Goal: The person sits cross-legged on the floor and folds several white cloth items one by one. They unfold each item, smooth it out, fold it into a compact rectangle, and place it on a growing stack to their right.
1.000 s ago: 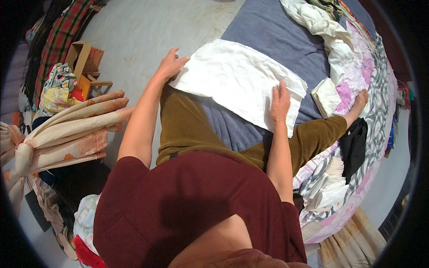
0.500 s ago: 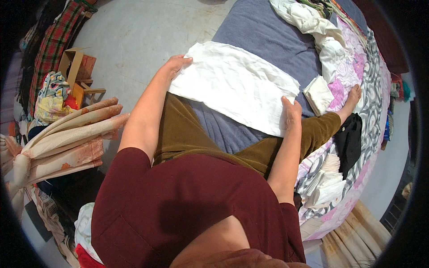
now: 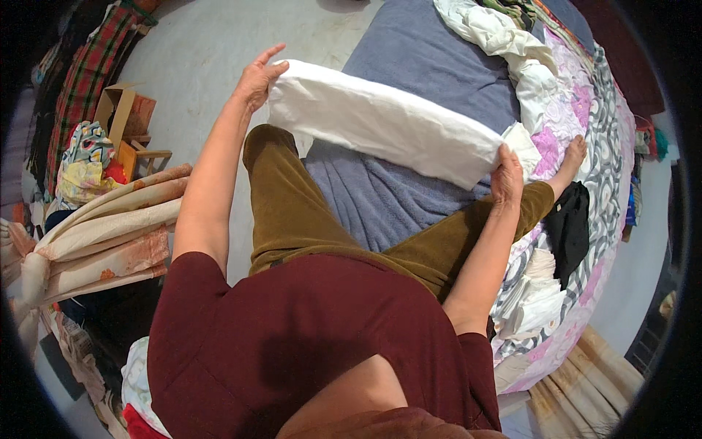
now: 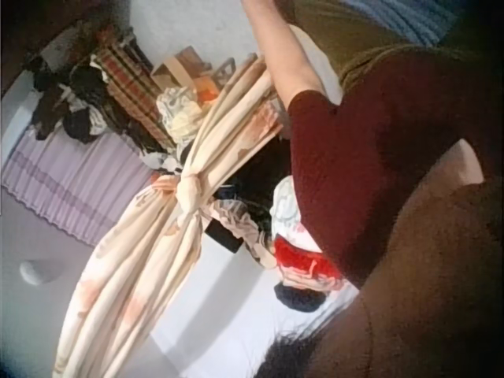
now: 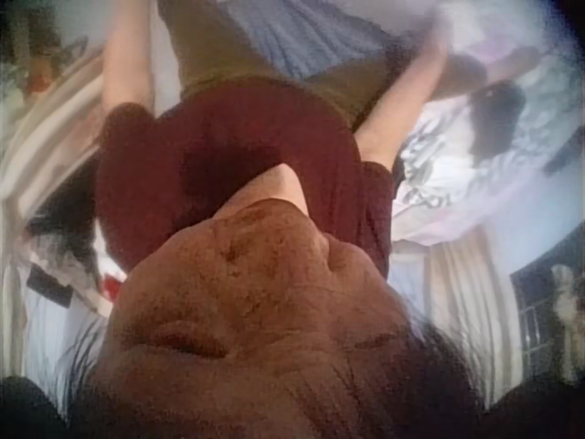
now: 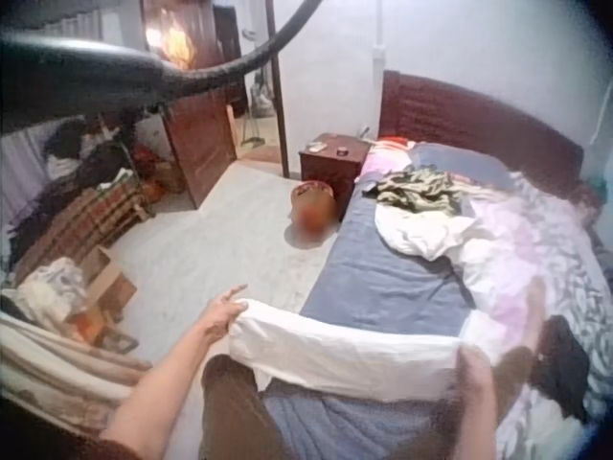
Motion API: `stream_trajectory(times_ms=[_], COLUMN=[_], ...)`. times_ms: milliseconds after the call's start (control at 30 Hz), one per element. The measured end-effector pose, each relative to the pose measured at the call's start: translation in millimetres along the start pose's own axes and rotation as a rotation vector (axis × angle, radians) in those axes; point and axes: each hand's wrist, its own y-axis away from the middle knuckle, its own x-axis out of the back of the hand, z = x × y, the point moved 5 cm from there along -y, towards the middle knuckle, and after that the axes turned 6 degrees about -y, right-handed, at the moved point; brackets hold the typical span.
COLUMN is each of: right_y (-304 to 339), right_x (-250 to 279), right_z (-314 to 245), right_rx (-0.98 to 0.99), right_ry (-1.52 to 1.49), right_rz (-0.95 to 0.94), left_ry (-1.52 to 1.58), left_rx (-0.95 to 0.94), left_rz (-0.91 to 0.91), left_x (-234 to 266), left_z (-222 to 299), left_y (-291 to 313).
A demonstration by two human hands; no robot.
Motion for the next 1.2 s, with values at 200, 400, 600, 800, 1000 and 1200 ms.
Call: stream_trajectory(times_ms=[200, 400, 600, 800, 1000, 1200], right_y=[26, 47, 49, 51, 48, 46], right_x=[-25, 56, 16, 15, 26, 25], right_z=[-58, 23, 38, 38, 39, 48], right_rx=[0.275, -0.159, -0.199, -0.223, -0.131, -0.135], right_ry=[-0.063, 0.572, 0.69, 0.552, 0.357, 0.456], right_rz=[-0.096, -0.012, -0.019, 0.092, 0.027, -0.011], left_ry=[0.056, -0.154, -0.4, -0.314, -0.26, -0.275], left_rx=[-0.324, 0.08, 0.306, 0.241, 0.109, 0.176], left_rz=[-0.134, -0.24, -0.214, -0.195, -0.165, 0.001], left_x=[-18, 11, 0, 3, 3, 0], left_z=[65, -61, -93, -97, -90, -85], left_y=[33, 35, 33, 20, 24, 6])
